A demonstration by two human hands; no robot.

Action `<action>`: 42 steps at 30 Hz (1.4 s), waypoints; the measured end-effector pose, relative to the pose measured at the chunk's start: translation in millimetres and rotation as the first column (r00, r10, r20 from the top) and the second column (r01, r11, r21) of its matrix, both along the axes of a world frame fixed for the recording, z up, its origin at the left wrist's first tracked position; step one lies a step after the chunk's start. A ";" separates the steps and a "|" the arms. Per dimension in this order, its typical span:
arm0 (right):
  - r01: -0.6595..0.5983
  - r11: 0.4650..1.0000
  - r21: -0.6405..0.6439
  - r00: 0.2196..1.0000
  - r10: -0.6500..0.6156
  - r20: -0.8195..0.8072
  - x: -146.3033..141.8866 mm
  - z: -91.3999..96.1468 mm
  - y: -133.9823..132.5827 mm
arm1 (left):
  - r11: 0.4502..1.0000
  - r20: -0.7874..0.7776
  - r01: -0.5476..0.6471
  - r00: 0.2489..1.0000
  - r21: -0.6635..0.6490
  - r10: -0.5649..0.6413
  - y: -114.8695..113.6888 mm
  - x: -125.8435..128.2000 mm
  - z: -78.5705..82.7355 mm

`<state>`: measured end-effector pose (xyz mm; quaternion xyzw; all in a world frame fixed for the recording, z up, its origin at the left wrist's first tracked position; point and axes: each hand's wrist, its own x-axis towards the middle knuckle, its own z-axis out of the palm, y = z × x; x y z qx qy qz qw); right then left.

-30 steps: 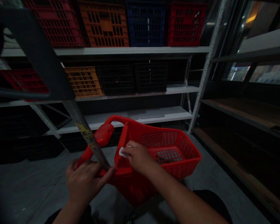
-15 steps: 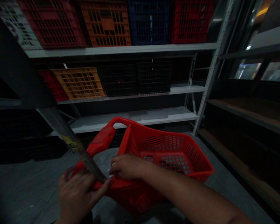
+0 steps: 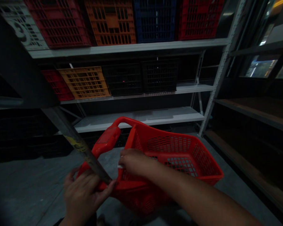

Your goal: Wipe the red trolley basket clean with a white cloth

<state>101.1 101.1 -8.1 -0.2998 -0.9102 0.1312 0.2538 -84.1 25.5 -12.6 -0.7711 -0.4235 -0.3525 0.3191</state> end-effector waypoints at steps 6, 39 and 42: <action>-0.023 0.997 0.078 0.997 0.016 0.078 2.8 -2.6 12.1 | 0.999 0.050 -0.010 0.999 -0.040 0.012 -1.5 1.9 -1.0; 0.068 0.969 0.237 0.993 -0.089 0.079 1.3 -20.6 89.0 | 0.998 0.073 0.043 0.996 0.046 -0.046 -0.8 0.9 -3.7; 0.253 0.943 0.215 0.967 -0.251 -0.037 3.4 -13.7 123.6 | 0.998 0.073 0.048 0.996 0.048 -0.051 -0.2 -0.7 -4.9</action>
